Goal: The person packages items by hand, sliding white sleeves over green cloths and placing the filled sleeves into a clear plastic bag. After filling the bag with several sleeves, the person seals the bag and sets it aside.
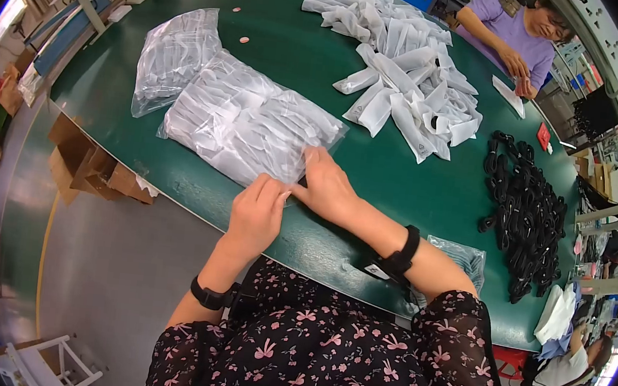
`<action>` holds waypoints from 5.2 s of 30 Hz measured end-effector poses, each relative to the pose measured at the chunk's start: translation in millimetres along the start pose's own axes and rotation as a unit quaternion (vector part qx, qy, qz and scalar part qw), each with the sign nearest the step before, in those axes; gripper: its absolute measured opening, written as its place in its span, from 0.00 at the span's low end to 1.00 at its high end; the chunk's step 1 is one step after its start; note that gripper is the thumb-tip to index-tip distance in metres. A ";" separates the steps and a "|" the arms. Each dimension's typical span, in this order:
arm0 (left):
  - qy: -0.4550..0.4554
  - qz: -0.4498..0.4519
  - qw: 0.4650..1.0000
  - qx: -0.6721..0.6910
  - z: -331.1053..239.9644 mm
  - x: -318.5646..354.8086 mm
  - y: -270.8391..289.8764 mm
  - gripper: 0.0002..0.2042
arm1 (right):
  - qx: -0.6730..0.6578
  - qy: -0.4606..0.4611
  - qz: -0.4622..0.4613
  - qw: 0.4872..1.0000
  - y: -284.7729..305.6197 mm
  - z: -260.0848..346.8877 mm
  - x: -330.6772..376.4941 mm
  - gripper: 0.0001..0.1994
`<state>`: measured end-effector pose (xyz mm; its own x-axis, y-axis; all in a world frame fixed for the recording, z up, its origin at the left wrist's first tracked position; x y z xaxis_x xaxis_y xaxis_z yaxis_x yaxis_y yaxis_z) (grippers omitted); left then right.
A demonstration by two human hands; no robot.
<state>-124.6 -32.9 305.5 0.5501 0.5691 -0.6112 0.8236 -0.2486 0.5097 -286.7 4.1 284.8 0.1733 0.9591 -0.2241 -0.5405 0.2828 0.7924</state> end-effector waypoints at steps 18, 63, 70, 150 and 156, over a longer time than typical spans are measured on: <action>-0.010 0.063 0.997 -0.044 -1.7 5.5 -15.1 0.04 | 0.252 -0.010 -0.136 0.958 84.0 -114.4 -85.9 0.26; -0.163 0.329 0.930 -0.007 -82.4 -49.3 -96.3 0.11 | 0.164 -0.489 -0.144 0.844 198.8 -140.3 368.7 0.17; -0.168 0.203 0.959 -0.103 -29.2 -99.7 -136.8 0.16 | 0.399 -0.472 -0.179 0.766 265.7 -143.4 394.6 0.16; -0.202 0.311 0.929 -0.018 -40.6 -3.5 -88.5 0.12 | 0.067 -0.081 -0.039 0.994 107.1 -63.7 97.1 0.21; -0.288 0.210 0.934 -0.025 -54.6 -15.7 -91.9 0.07 | 0.079 -0.143 0.076 0.984 101.4 -78.2 123.8 0.21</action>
<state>-216.5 23.8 301.3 0.8188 -0.0894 -0.5670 0.5182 -0.3096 0.7972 -384.4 152.7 293.1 0.3375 0.9397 0.0555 -0.4470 0.1081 0.8880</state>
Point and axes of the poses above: each hand's wrist, its own x-axis away from the middle knuckle, its own y-axis out of the back of the hand, z = x × y, the point moved 2 cm from there along -x, towards the middle knuckle, and after that the axes turned 5 degrees about -z, right-handed, at the moved point
